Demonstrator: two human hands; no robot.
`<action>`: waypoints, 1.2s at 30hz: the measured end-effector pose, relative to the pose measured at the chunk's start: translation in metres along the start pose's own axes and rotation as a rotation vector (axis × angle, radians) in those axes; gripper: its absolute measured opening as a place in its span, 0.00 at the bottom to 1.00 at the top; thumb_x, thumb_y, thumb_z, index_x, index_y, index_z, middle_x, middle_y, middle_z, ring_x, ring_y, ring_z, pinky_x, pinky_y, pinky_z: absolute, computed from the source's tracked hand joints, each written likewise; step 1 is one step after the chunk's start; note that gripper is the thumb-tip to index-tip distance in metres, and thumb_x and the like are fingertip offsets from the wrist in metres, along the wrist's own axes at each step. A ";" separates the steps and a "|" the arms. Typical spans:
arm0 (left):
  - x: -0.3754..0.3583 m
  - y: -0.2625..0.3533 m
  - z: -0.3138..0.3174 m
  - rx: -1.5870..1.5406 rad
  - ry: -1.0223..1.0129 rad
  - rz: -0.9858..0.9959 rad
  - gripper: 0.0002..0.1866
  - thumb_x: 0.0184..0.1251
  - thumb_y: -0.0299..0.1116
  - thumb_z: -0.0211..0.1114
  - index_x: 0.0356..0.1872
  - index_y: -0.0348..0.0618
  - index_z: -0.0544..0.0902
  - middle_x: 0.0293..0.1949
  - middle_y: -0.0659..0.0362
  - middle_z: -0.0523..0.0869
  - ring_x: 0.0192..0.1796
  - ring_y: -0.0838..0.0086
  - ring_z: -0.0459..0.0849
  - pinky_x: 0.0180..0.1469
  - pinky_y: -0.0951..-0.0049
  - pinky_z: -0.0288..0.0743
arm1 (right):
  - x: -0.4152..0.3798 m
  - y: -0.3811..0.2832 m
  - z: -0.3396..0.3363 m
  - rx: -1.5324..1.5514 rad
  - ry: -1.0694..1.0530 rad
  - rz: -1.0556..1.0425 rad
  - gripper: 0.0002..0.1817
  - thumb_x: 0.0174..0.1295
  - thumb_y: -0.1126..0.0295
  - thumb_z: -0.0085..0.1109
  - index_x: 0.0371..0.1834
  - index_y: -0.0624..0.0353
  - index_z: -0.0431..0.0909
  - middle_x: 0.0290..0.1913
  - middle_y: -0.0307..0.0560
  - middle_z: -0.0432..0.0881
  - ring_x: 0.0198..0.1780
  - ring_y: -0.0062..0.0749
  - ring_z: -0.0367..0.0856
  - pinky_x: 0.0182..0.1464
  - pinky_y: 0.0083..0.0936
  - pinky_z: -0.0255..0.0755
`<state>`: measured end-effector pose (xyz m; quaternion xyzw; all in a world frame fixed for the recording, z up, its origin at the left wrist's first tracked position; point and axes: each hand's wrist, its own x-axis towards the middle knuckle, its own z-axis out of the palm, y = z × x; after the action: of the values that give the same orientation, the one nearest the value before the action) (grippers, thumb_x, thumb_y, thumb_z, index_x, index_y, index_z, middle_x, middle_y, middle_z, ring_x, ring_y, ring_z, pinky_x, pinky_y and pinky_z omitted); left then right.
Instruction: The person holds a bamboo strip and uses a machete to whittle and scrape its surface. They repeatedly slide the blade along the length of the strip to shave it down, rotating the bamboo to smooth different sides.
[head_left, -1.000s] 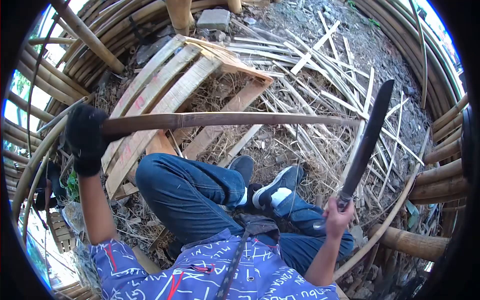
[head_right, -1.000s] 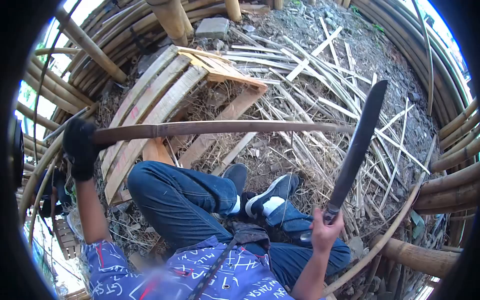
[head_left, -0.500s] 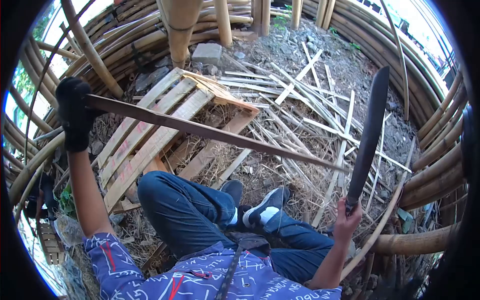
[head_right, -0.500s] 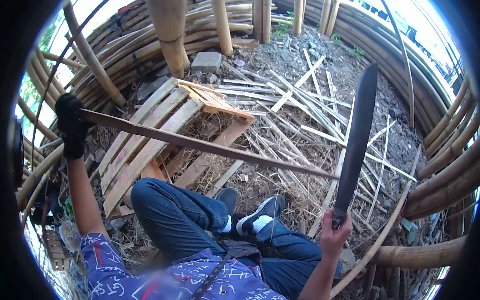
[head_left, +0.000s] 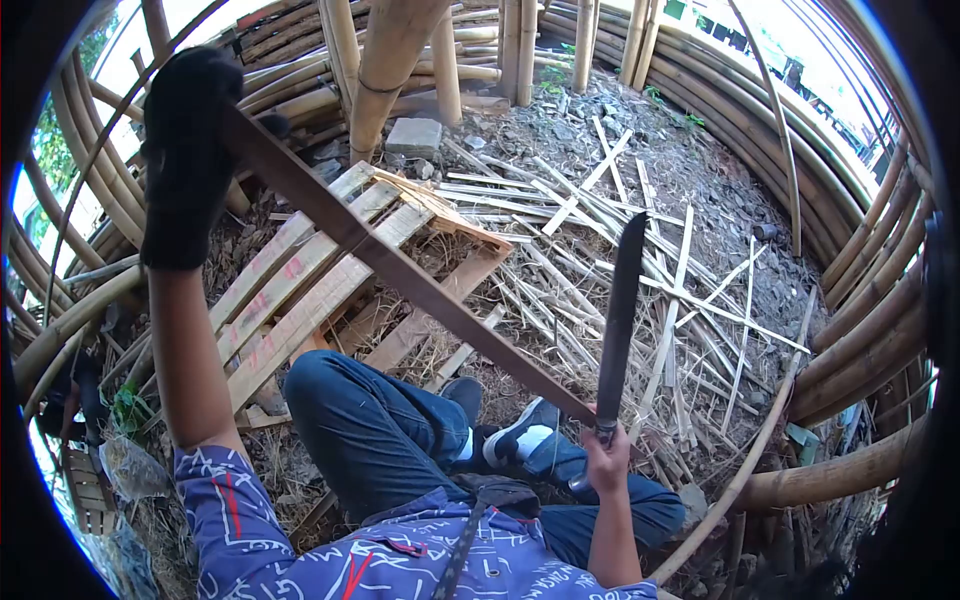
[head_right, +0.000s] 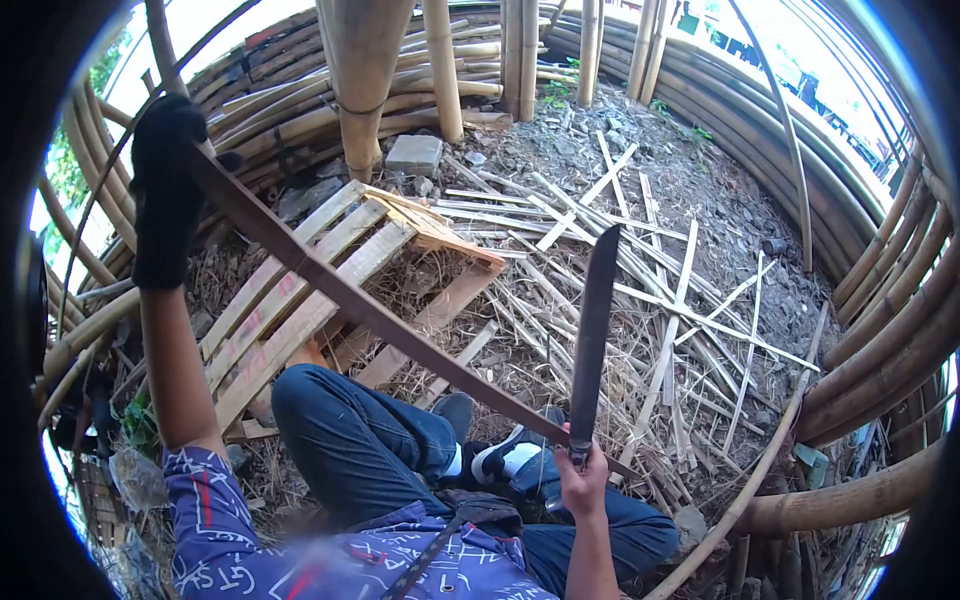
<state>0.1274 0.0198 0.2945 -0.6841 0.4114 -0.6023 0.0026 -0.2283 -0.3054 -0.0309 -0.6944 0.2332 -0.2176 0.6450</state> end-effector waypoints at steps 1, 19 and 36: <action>0.001 0.004 0.004 0.007 0.000 0.001 0.22 0.46 0.36 0.78 0.39 0.41 0.77 0.46 0.51 0.78 0.54 0.58 0.78 0.55 0.60 0.74 | 0.001 0.001 0.005 -0.076 -0.011 -0.044 0.15 0.56 0.78 0.65 0.47 0.61 0.75 0.29 0.31 0.72 0.29 0.14 0.68 0.32 0.16 0.62; -0.091 0.050 0.046 -0.575 -0.525 -0.492 0.35 0.60 0.34 0.72 0.67 0.41 0.66 0.65 0.45 0.72 0.67 0.56 0.71 0.68 0.62 0.65 | 0.072 -0.133 -0.188 -0.943 0.512 -0.462 0.13 0.56 0.73 0.66 0.39 0.64 0.72 0.33 0.52 0.75 0.41 0.47 0.76 0.46 0.40 0.66; -0.123 0.087 0.021 -0.804 -0.733 -0.636 0.34 0.59 0.38 0.71 0.65 0.39 0.67 0.63 0.44 0.72 0.68 0.52 0.70 0.69 0.59 0.63 | 0.196 -0.184 -0.137 -0.988 0.476 -0.215 0.12 0.53 0.67 0.68 0.29 0.63 0.76 0.23 0.45 0.79 0.25 0.33 0.76 0.33 0.33 0.68</action>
<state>0.1034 0.0216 0.1442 -0.8825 0.3545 -0.0982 -0.2929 -0.1472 -0.5222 0.1626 -0.8658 0.3744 -0.2978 0.1466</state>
